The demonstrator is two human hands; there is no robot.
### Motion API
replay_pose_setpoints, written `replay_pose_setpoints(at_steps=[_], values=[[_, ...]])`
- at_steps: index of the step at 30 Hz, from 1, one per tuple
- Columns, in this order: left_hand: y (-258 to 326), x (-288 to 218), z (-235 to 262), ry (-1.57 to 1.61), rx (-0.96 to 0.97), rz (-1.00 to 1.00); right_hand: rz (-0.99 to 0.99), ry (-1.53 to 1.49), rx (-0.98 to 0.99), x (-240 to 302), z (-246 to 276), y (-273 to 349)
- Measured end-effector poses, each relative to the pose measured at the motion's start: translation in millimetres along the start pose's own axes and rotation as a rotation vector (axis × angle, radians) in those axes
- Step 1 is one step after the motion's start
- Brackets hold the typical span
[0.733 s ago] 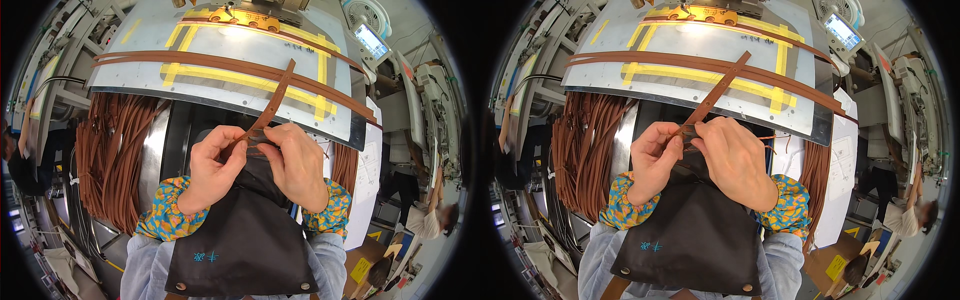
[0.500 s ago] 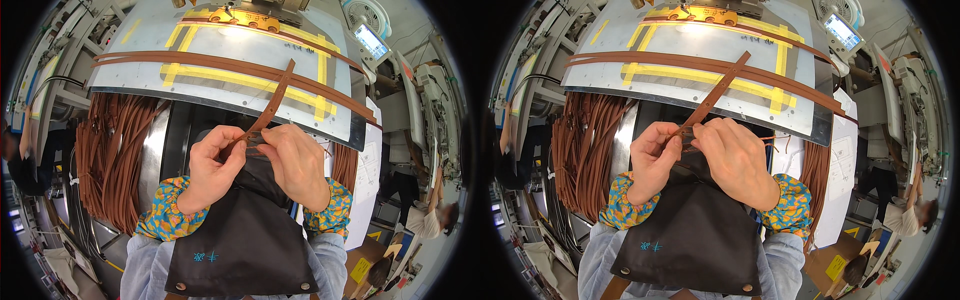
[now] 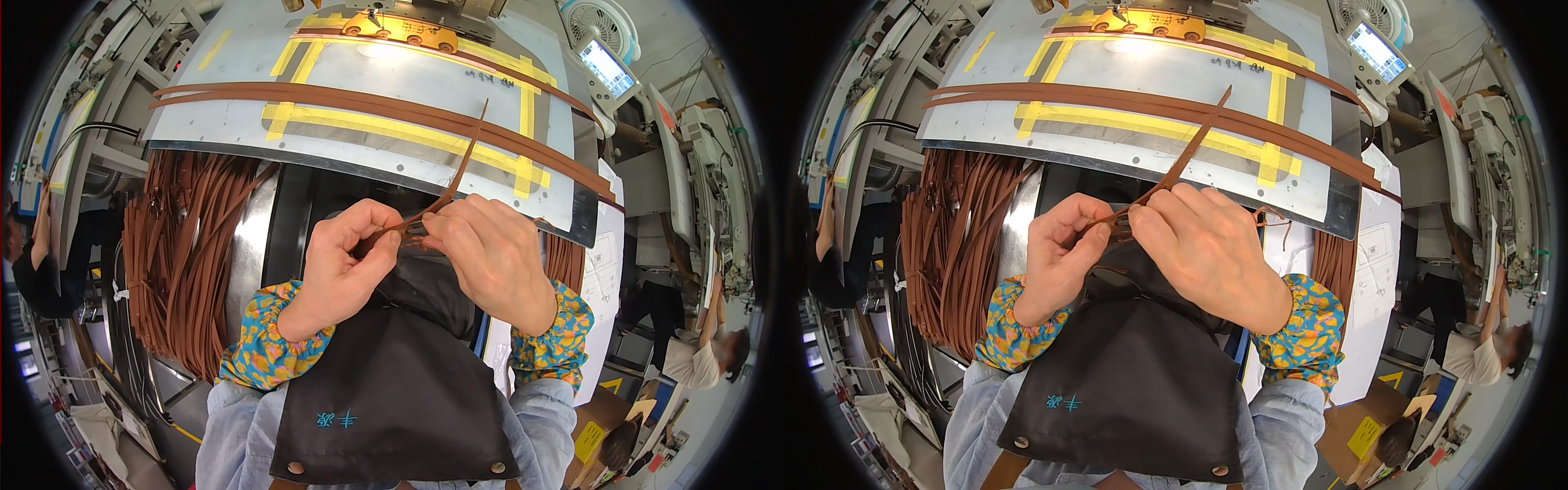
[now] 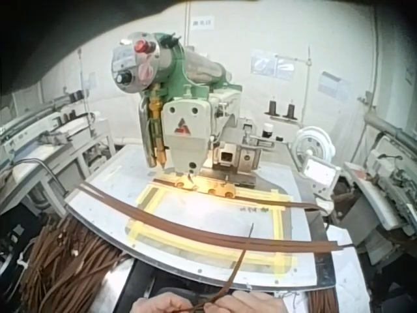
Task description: Manually assembling metal buckles and loops onto pre-cut leather straps at a workbench.
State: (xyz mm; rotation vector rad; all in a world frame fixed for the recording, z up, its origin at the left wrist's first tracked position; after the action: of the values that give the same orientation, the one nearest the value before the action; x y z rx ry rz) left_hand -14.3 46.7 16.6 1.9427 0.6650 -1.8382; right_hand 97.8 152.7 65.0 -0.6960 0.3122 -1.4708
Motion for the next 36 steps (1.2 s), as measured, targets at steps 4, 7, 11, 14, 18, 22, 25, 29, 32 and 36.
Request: replay_pose_setpoints(at_steps=[4, 7, 11, 14, 18, 22, 25, 29, 32, 36], values=[[-3, -5, 0, 0.011, 0.082, 0.061, 0.021, -0.048, 0.008, -5, 1, -1], [-6, -6, 0, 0.059, 0.135, 0.092, 0.033, -0.07, 0.02, -6, 1, -1], [-10, -5, -2, 0.12, 0.186, 0.112, -0.002, -0.163, -0.022, -8, 1, -1], [-10, -4, 0, 0.13, 0.196, 0.124, -0.022, -0.182, -0.015, -8, 2, -2], [-11, -3, -1, 0.139, 0.203, 0.131, -0.031, -0.194, -0.014, -9, 2, -1], [-11, -5, 1, 0.144, 0.217, 0.171, -0.05, -0.229, -0.002, -12, 0, 0], [-11, -7, 1, 0.153, 0.245, 0.203, -0.052, -0.255, 0.015, -14, 0, -2], [-12, -8, 1, 0.153, 0.271, 0.199, -0.039, -0.254, 0.011, -14, 2, -3], [-13, -6, 0, 0.158, 0.27, 0.209, -0.033, -0.243, 0.007, -12, 2, -3], [-13, -5, 0, 0.175, 0.267, 0.223, -0.06, -0.242, 0.039, -12, 0, -1]])
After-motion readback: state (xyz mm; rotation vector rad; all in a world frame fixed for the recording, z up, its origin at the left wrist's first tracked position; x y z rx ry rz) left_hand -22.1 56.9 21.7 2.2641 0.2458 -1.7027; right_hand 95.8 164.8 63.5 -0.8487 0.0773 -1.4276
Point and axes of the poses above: each hand's wrist, its own y-axis away from the middle knuckle, its own z-axis out of the back of the hand, x = y × z, the point moved 4 cm from there along -y, towards the middle knuckle, and after that the axes turned 5 degrees about -x, right-handed, at the moved point
